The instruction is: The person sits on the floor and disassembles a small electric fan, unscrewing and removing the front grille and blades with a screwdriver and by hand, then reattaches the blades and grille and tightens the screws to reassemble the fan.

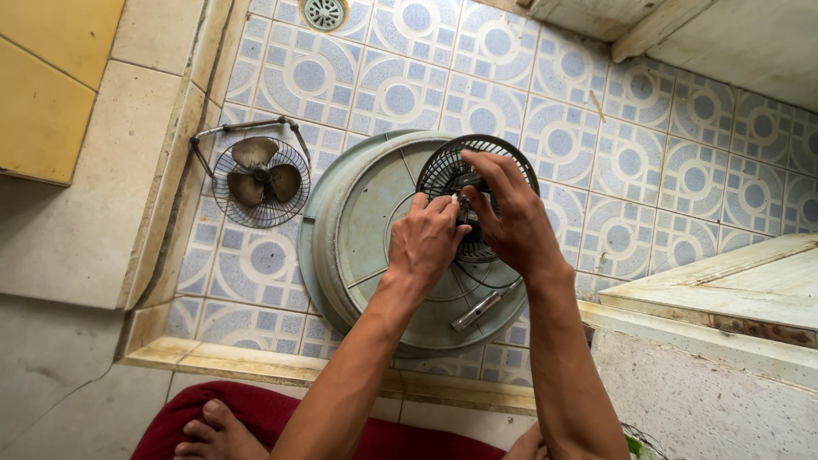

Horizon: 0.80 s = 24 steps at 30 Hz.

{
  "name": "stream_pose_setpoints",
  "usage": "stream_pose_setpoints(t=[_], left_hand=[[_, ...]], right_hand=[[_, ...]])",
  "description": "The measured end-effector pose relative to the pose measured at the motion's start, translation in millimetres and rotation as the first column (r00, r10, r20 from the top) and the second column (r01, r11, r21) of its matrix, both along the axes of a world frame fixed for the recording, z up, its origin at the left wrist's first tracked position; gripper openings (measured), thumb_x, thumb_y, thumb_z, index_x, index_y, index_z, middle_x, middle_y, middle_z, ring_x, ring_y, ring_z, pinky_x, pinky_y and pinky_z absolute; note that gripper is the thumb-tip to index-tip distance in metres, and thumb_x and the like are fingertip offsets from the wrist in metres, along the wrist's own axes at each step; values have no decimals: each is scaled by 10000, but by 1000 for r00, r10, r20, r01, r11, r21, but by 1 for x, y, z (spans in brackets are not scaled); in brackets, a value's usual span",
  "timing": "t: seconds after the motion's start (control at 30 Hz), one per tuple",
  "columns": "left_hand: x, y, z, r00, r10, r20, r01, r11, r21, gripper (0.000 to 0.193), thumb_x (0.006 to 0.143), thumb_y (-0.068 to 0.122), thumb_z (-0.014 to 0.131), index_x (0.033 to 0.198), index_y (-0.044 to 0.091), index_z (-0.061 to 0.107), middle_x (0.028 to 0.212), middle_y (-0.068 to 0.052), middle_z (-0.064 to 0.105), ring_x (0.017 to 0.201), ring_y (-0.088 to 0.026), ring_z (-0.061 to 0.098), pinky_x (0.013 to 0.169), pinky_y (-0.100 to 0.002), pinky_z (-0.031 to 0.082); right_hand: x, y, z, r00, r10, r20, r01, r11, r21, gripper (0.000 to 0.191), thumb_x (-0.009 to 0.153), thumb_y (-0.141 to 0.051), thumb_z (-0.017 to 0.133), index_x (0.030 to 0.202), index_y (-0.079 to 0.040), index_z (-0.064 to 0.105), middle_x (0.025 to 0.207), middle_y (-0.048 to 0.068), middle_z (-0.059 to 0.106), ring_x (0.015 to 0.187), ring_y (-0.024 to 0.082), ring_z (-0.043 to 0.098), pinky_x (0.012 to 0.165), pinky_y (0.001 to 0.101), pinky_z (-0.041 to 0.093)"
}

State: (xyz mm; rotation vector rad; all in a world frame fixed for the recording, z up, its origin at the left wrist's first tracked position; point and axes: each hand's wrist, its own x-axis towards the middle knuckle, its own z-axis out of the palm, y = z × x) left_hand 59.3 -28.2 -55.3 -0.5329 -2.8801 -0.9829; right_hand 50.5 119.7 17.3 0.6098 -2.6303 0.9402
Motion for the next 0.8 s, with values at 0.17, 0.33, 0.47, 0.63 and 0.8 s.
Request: stream_pose_setpoints(t=[0.17, 0.33, 0.47, 0.63, 0.8], left_hand=[[-2, -1, -1, 998, -13, 56, 15, 1000, -28, 357, 841, 324, 790, 1089, 75, 729, 1082, -9, 700, 994, -254, 626, 726, -376, 586], [-1, -1, 1, 999, -9, 43, 10, 1000, -25, 368, 824, 321, 796, 1086, 72, 727, 1060, -6, 701, 995, -251, 633, 712, -372, 587], [-1, -1, 0, 1000, -7, 25, 7, 1000, -21, 381, 821, 321, 800, 1096, 68, 723, 1066, -10, 702, 978, -248, 636, 706, -366, 587], [-4, -3, 3, 999, -28, 43, 29, 999, -24, 345, 826, 316, 808, 1060, 76, 727, 1074, -11, 706, 970, -251, 636, 713, -370, 587], [-4, -5, 17, 999, -31, 44, 32, 999, -16, 374, 822, 316, 823, 1085, 72, 719, 1093, -33, 691, 1000, -246, 641, 742, -374, 587]], right_hand=[[-2, -3, -3, 996, -54, 74, 60, 996, -70, 310, 933, -71, 807, 1201, -113, 656, 1091, 75, 712, 983, 255, 725, 833, 369, 597], [-4, -6, -4, 997, -39, 69, 46, 994, -102, 426, 929, -28, 778, 1331, -56, 639, 1099, 98, 680, 1003, 264, 699, 848, 375, 575], [-1, -6, -6, 1000, -12, -13, 10, 990, -138, 425, 956, 30, 745, 1357, -34, 622, 1221, 117, 688, 1114, 273, 703, 919, 372, 599], [2, -3, -14, 984, -154, -90, 138, 977, -164, 388, 832, -30, 892, 1162, -97, 700, 1019, 66, 704, 908, 215, 729, 763, 340, 600], [2, -3, -11, 978, -143, -151, 121, 982, -145, 398, 854, -20, 879, 1201, -93, 699, 1066, 80, 708, 936, 229, 730, 785, 332, 613]])
